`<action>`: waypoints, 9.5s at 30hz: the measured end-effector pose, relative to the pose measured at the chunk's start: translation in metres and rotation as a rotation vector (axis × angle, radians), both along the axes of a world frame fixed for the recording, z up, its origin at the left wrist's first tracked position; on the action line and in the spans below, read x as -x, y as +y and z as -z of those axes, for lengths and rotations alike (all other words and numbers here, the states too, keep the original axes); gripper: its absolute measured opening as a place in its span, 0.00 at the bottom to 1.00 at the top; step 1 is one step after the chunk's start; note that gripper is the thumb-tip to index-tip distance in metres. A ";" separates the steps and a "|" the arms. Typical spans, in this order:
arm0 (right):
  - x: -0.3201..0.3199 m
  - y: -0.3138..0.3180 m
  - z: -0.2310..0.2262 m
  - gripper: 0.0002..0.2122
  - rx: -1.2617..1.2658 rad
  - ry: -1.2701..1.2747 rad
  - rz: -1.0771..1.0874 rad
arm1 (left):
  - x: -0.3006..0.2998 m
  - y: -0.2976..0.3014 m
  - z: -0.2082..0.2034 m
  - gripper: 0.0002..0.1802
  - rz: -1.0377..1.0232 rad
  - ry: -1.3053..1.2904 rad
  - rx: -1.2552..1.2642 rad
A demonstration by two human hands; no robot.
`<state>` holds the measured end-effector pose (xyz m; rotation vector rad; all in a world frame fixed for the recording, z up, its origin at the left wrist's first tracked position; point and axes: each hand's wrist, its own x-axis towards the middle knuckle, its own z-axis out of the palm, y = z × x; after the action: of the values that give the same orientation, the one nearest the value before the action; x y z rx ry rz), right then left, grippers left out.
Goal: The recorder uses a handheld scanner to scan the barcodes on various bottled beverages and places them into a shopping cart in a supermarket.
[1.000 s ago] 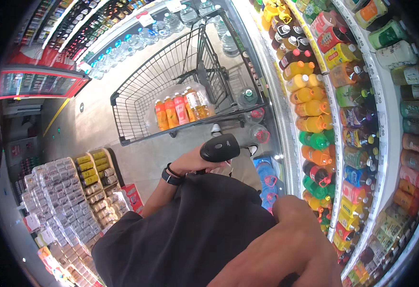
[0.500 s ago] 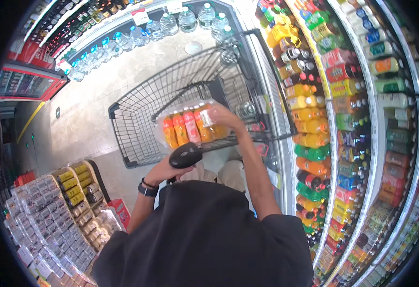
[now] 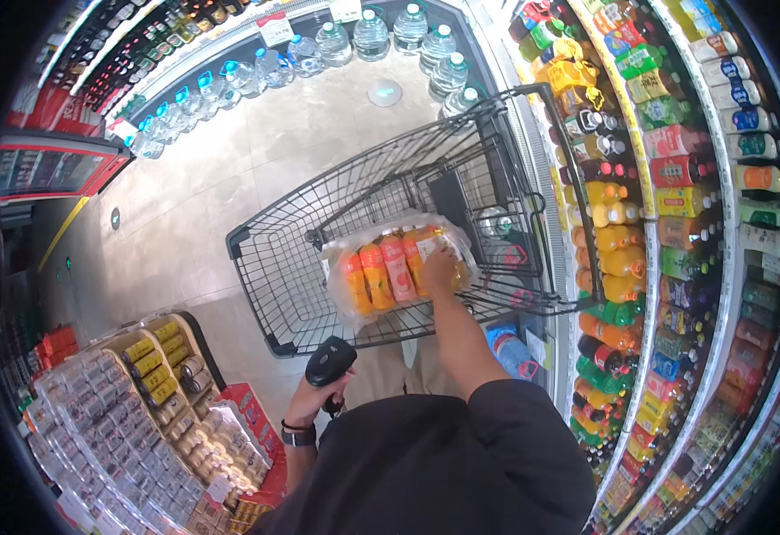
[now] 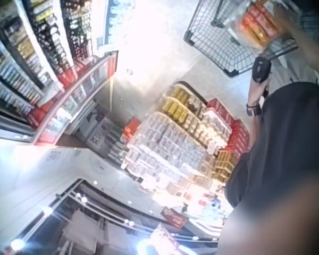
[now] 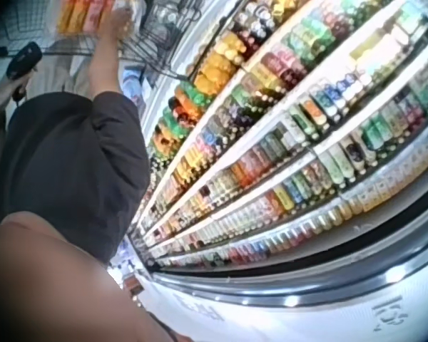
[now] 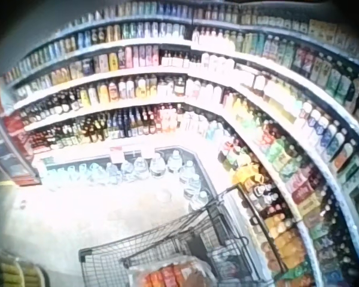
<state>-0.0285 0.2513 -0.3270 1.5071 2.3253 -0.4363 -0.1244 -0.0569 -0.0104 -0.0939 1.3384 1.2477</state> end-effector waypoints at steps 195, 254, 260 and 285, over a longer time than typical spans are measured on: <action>-0.418 0.073 -0.206 0.11 0.858 1.182 0.724 | -0.253 0.346 -0.101 0.17 1.168 0.352 -0.451; -0.147 0.019 -0.263 0.28 1.769 1.206 0.543 | -0.022 0.113 -0.051 0.14 0.419 0.250 -0.227; -0.201 0.018 -0.315 0.30 1.680 1.799 0.339 | -0.071 0.181 -0.087 0.14 0.668 0.280 -0.289; -0.418 0.073 -0.331 0.29 1.276 2.020 0.709 | -0.281 0.324 -0.103 0.16 1.060 0.321 -0.383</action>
<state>0.3899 0.3244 0.0040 0.7896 0.7141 -3.7266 0.1571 0.2676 0.0923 0.9989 1.1097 0.5722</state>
